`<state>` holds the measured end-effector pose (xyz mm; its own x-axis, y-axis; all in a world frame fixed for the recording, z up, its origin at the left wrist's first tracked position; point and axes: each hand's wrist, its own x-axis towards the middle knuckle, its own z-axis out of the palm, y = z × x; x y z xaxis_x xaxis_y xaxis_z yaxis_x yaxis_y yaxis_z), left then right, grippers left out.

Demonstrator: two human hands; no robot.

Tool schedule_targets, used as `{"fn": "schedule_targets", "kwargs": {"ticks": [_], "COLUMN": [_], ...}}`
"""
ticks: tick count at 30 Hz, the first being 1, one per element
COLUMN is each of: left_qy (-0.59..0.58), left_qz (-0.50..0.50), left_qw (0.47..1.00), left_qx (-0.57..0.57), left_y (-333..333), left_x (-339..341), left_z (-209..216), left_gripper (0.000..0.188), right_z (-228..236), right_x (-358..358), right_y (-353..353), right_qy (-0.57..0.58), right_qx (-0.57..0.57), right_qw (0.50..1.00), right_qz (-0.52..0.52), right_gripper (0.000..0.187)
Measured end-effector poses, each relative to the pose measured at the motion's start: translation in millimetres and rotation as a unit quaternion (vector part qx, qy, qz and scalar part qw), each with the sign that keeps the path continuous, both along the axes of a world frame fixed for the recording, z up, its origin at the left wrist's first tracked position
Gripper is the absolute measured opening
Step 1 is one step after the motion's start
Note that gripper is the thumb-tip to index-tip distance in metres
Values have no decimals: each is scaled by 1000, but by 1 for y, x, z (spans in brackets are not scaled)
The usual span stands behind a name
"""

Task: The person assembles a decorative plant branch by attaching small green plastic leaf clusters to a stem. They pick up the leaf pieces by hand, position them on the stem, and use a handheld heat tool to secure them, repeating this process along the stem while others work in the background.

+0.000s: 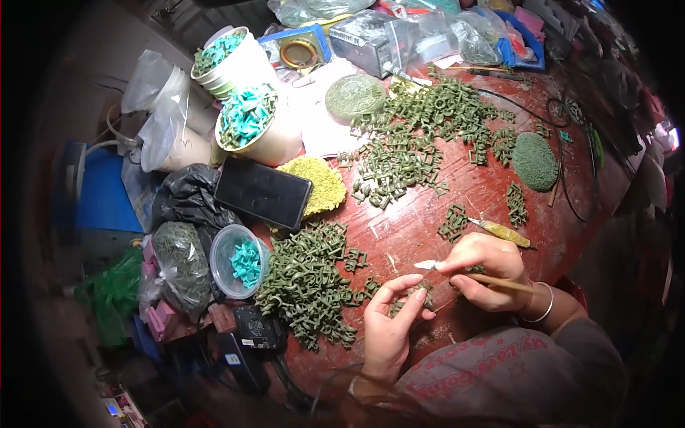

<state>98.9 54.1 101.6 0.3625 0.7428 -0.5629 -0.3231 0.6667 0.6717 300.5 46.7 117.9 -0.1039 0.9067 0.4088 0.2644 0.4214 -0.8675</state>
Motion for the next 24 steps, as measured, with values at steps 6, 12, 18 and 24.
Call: {"fn": "schedule_targets", "kwargs": {"ticks": [6,12,18,24], "left_qy": [5,13,-11,-15], "left_qz": [-2,11,20,22], "left_qw": [1000,1000,1000,999], "left_qx": [14,-19,-18,-17], "left_y": [-1,2,1,1], "left_x": [-3,1,-1,-2], "left_z": [1,4,3,3], "left_gripper": [26,28,28,27], "right_z": [-8,-13,-8,-8], "right_x": [1,-1,-5,-7], "right_y": [-4,-2,-1,-1], "right_qy": [-20,-80,-126,-136], "right_qx": [13,62,82,82], "right_qw": [1000,995,989,987], "right_qz": [-6,0,6,3], "right_gripper": [17,19,22,21]}}
